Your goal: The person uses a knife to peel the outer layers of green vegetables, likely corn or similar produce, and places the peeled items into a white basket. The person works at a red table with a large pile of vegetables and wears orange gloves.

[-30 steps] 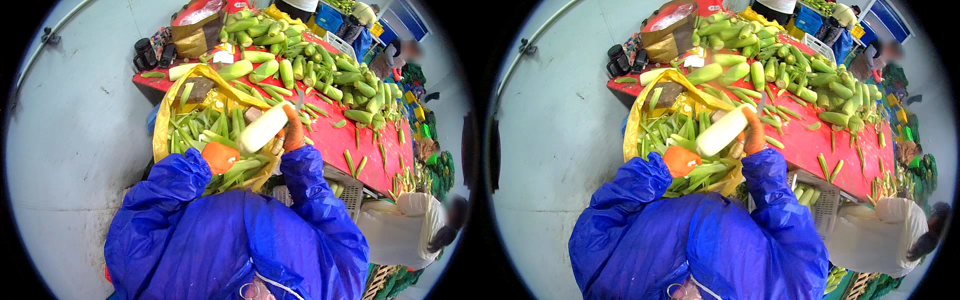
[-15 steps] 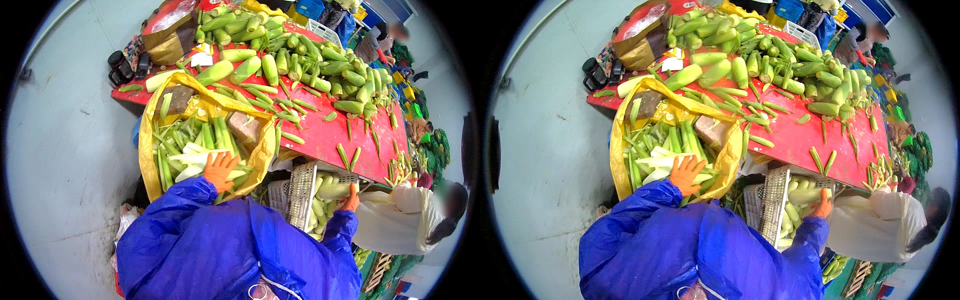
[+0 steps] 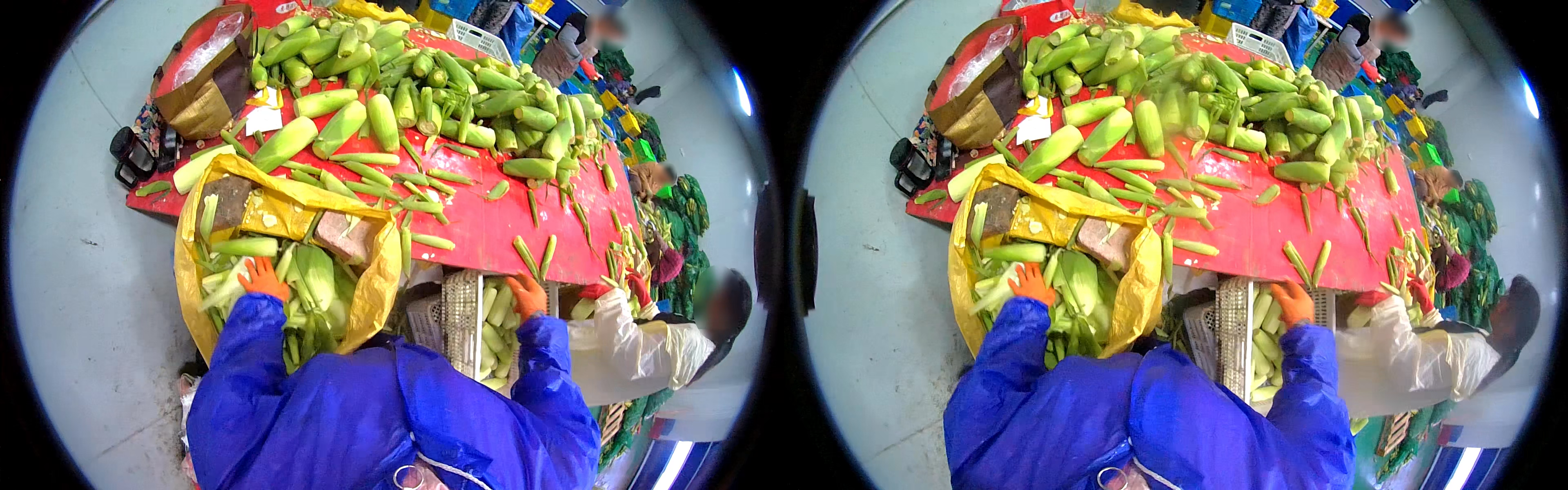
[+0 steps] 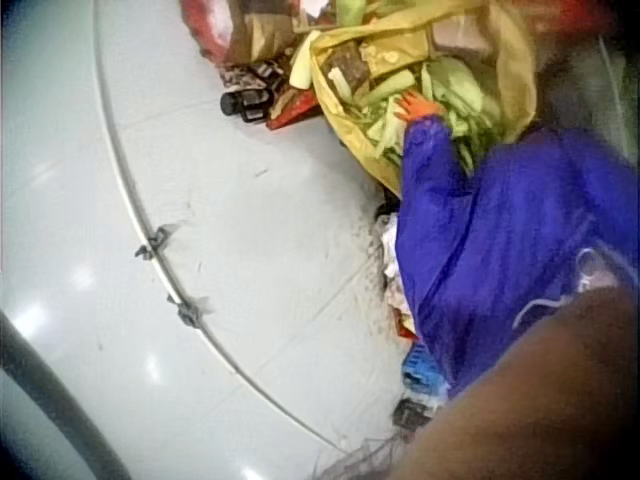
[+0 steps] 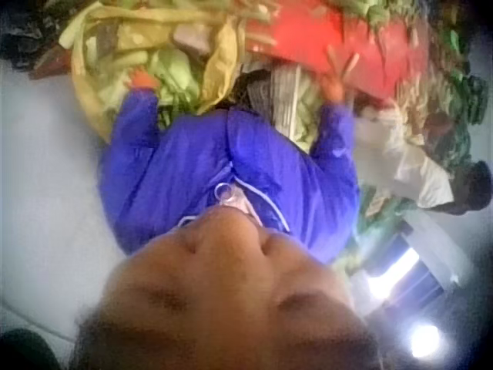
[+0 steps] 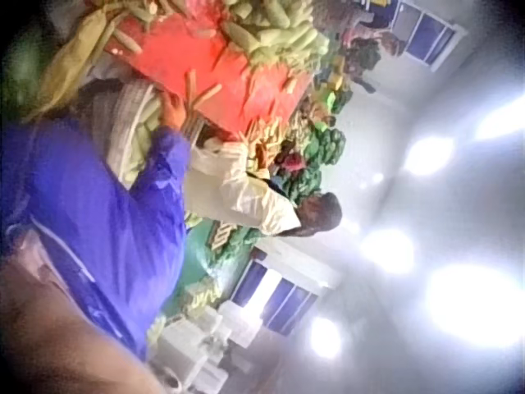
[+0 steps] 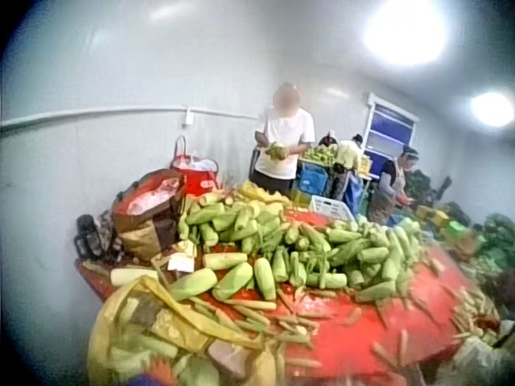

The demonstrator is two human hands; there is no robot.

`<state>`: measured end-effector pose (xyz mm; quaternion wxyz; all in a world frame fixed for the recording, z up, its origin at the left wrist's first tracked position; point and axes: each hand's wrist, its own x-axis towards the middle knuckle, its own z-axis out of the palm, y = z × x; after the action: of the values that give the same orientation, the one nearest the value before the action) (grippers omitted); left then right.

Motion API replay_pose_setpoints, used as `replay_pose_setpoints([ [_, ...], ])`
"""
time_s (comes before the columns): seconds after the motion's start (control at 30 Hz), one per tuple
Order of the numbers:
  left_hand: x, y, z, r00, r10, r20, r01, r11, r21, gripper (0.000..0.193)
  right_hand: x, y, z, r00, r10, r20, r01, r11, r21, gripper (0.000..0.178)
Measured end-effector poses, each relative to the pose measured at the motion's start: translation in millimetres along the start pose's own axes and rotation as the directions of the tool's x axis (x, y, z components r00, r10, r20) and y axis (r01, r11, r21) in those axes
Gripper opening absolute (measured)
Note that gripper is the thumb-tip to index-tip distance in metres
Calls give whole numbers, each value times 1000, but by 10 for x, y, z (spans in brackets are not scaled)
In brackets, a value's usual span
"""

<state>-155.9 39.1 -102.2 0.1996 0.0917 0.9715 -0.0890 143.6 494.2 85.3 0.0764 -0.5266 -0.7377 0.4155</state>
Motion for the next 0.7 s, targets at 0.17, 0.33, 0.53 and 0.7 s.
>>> replay_pose_setpoints([
  [0.17,-446,-95,-248,982,164,-94,-189,891,-412,90,703,-943,969,896,-338,287,334,940,66,60],
  [0.33,-1021,-145,-873,981,59,-184,-141,867,-477,78,1576,-2054,1917,790,-524,318,565,824,-47,66],
  [0.53,-1615,-318,-591,911,-194,-365,-94,764,-638,65,2099,-2557,2934,814,-450,369,559,779,-284,68],
  [0.7,-1846,-386,-607,874,-252,-416,-149,676,-722,61,2218,-2601,3025,820,-381,428,395,917,59,50],
])
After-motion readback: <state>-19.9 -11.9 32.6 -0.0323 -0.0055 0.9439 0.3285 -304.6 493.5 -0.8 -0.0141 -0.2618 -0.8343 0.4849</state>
